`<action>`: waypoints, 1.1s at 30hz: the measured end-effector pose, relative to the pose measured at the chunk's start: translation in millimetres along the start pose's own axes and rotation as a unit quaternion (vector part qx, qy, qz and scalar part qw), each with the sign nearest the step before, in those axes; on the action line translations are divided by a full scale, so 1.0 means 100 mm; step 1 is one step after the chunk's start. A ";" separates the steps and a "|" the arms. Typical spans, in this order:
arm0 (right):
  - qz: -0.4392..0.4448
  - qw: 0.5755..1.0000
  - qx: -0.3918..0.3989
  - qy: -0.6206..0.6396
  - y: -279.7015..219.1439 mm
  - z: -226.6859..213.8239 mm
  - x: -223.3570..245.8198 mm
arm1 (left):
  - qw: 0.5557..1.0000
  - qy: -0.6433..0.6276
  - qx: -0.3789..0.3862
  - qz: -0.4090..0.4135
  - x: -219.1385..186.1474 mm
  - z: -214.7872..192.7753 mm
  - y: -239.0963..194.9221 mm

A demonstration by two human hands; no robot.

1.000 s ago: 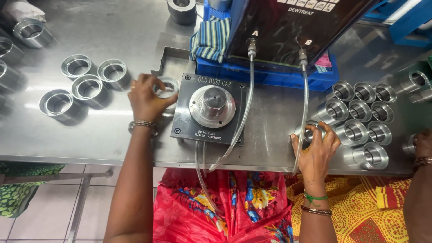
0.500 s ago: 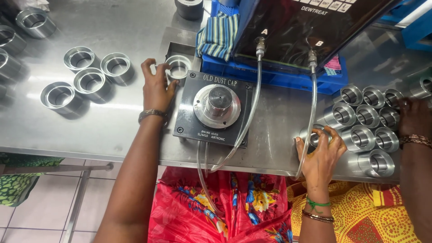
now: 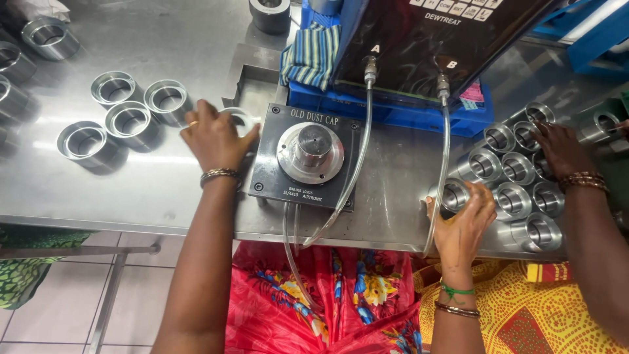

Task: Placing metal rings on a specialized machine for inspection or treatment and then sorting them into crates.

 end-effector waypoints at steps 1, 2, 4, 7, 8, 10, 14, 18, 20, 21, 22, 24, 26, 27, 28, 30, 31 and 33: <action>0.000 1.000 0.000 0.001 0.00 0.01 -0.02 | 1.000 0.001 0.000 0.001 0.09 0.04 -0.01; -0.009 1.000 -0.005 0.019 0.01 0.02 -0.03 | 0.999 0.011 -0.025 -0.017 0.20 0.06 -0.02; -0.019 0.999 -0.010 0.036 0.02 0.00 0.00 | 0.998 0.022 -0.051 -0.035 0.39 0.10 -0.04; 0.087 0.995 0.037 0.032 0.07 -0.04 0.00 | 0.993 0.027 -0.103 -0.052 0.56 0.10 -0.04; 0.099 0.994 0.046 0.031 0.08 -0.05 -0.01 | 0.992 0.014 -0.105 -0.067 0.59 0.08 -0.03; 0.109 0.992 0.056 0.031 0.10 -0.10 0.00 | 0.991 0.002 -0.107 -0.084 0.64 0.08 0.00; 0.282 0.914 0.041 0.290 0.13 -0.16 -0.16 | 0.984 -0.040 -0.131 -0.115 0.66 0.03 0.05; 0.198 0.851 -0.052 0.484 0.28 -0.56 0.28 | 0.978 -0.084 -0.175 -0.073 0.63 0.12 0.10; 0.129 0.873 -0.028 0.470 0.42 -0.64 0.72 | 0.979 -0.101 -0.174 -0.040 0.53 0.13 0.09; 0.056 0.889 -0.003 0.455 0.50 -0.69 0.96 | 0.977 -0.118 -0.176 -0.008 0.47 0.12 0.09; 0.057 0.888 -0.003 0.455 0.55 -0.61 1.12 | 0.977 -0.117 -0.176 -0.008 0.44 0.09 0.09; -0.064 0.924 0.075 0.371 0.64 -0.45 1.51 | 0.978 -0.124 -0.163 0.031 0.36 0.03 0.09; -0.107 0.929 0.087 0.343 0.71 -0.26 1.89 | 0.979 -0.126 -0.156 0.027 0.39 0.03 0.09; -0.151 0.933 0.099 0.312 0.74 -0.17 2.10 | 0.980 -0.130 -0.148 0.022 0.41 0.04 0.10; -0.150 0.933 0.098 0.313 0.73 -0.14 2.21 | 0.980 -0.130 -0.147 0.024 0.42 0.06 0.10; -0.172 0.944 0.110 0.261 0.73 -0.05 2.45 | 0.979 -0.143 -0.142 0.019 0.44 0.10 0.11; -0.172 0.944 0.109 0.261 0.71 -0.01 2.46 | 0.979 -0.143 -0.142 0.019 0.44 0.10 0.12; -0.190 0.947 0.118 0.229 0.68 0.07 2.49 | 0.979 -0.144 -0.144 0.028 0.43 0.10 0.12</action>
Point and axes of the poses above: each hand's wrist, its own y-axis towards the middle knuckle, its own z-axis out of the palm, x = y × z, the point moved 3 cm from there along y, towards the middle knuckle, and after that the axes turned 4 degrees about y, right-handed, at the moved point
